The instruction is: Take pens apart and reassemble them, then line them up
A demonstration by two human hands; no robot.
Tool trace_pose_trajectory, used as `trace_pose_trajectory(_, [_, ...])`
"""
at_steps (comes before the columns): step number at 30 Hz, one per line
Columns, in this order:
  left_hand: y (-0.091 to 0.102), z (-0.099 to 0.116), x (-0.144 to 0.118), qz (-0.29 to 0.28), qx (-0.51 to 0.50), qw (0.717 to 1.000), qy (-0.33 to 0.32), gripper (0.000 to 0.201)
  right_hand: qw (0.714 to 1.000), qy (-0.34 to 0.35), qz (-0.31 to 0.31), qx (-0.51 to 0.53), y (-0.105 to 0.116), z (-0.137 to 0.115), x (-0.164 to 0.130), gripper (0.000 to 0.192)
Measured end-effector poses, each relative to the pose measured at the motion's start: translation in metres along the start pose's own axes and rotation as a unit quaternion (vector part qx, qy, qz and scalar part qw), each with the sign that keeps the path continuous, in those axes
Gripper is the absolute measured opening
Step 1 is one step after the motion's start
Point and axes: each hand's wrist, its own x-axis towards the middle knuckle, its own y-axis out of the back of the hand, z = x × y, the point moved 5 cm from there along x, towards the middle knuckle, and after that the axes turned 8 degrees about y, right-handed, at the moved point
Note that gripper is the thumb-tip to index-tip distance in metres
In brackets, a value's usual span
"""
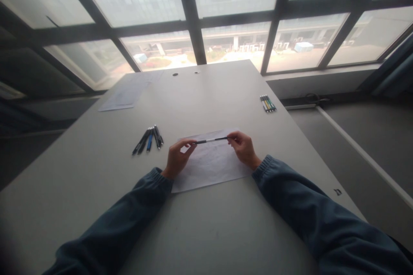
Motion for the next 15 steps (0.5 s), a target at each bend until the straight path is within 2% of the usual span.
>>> trace_pose_trajectory(15, [0.0004,-0.0039,-0.0003,-0.003,0.001,1.000,0.010,0.015,1.000,0.006,-0.011,-0.015,0.0001,-0.0026,-0.0002,0.022])
